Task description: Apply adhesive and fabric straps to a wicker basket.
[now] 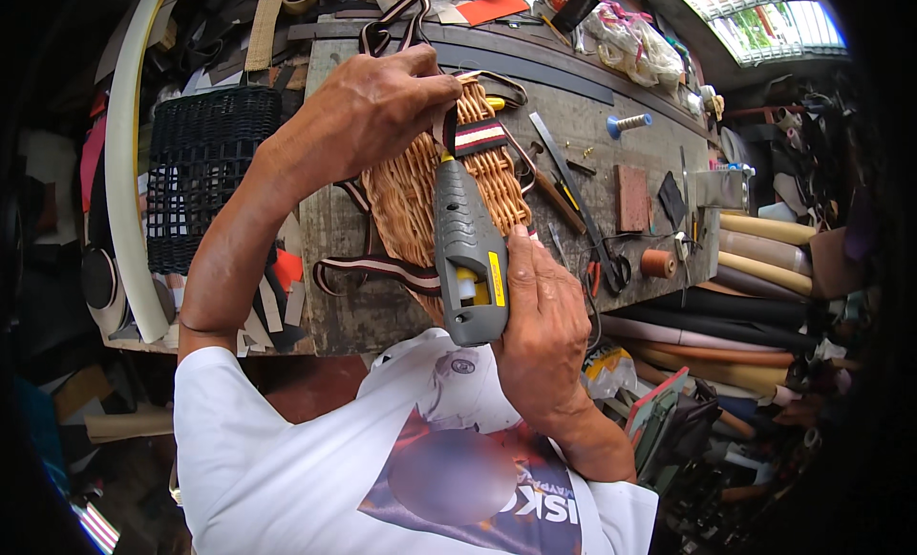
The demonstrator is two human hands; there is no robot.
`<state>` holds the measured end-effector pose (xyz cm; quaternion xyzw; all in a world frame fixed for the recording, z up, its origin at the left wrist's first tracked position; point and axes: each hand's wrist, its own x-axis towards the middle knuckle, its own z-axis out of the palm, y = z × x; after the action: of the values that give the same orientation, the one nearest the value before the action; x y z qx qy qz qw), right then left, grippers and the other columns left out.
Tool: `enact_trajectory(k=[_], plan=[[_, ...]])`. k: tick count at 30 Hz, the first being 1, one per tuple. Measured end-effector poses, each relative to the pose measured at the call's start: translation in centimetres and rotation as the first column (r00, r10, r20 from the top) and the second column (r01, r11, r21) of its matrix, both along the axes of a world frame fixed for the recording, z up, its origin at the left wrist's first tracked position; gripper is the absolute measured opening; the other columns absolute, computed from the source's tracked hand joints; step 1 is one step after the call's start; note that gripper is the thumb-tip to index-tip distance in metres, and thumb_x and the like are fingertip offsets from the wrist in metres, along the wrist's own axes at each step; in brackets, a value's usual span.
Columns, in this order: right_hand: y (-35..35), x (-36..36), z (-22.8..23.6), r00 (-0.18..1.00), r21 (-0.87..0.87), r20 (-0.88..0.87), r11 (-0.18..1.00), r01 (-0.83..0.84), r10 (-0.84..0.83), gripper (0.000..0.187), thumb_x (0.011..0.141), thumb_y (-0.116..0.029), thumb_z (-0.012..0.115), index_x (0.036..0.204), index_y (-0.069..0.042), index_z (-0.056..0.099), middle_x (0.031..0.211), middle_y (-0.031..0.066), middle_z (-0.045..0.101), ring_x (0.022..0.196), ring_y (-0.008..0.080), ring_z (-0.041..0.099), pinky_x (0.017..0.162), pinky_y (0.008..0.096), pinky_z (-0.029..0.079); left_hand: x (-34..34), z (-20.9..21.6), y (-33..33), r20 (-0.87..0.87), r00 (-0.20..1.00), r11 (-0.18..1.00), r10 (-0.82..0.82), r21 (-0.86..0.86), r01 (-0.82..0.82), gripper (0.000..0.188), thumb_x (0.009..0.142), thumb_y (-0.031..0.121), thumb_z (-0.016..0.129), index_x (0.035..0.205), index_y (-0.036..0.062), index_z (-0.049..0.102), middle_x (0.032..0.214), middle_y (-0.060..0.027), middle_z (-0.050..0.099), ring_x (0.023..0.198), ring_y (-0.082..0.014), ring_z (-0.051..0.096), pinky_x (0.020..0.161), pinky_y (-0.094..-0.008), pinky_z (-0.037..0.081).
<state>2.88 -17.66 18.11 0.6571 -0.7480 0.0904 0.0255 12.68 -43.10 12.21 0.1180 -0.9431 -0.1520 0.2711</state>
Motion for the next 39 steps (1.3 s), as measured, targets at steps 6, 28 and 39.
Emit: enact_trajectory(k=[6,28,39], plan=[[0.0,-0.5,0.2,0.998,0.012,0.003,0.998,0.057,-0.057,0.068,0.074,-0.009,0.075,0.136,0.007,0.053,0.107,0.0238,0.062,0.095,0.04,0.062,0.085,0.0456,0.049,0.1,-0.1,0.1,-0.008,1.0,1.0,0.007,-0.018,-0.007,0.019,0.093,0.018,0.065,0.109,0.0083,0.066,0.094,-0.0108,0.062,0.083,-0.0285,0.068,0.072,-0.0399,0.057],[0.2,-3.3,-0.2,0.91,-0.066,0.414,0.997,0.026,0.003,0.053,0.077,-0.004,0.078,0.127,0.004,0.061,0.121,0.0213,0.067,0.105,0.0379,0.068,0.092,0.0429,0.053,1.2,0.5,0.3,-0.057,0.998,0.998,-0.001,0.062,0.005,0.02,0.091,0.009,0.067,0.11,0.0029,0.068,0.095,-0.0136,0.063,0.086,-0.0311,0.068,0.074,-0.0403,0.056],[6.2,-5.7,4.9,0.609,0.108,0.467,0.725,0.68,-0.641,0.046,0.088,-0.011,0.073,0.128,0.005,0.059,0.12,0.0156,0.069,0.108,0.0232,0.069,0.094,0.0386,0.053,2.2,0.7,1.4,0.01,0.998,0.986,-0.056,0.159,0.054,0.023,0.094,0.011,0.064,0.115,0.0016,0.065,0.104,-0.0132,0.062,0.09,-0.0314,0.066,0.08,-0.0411,0.055]])
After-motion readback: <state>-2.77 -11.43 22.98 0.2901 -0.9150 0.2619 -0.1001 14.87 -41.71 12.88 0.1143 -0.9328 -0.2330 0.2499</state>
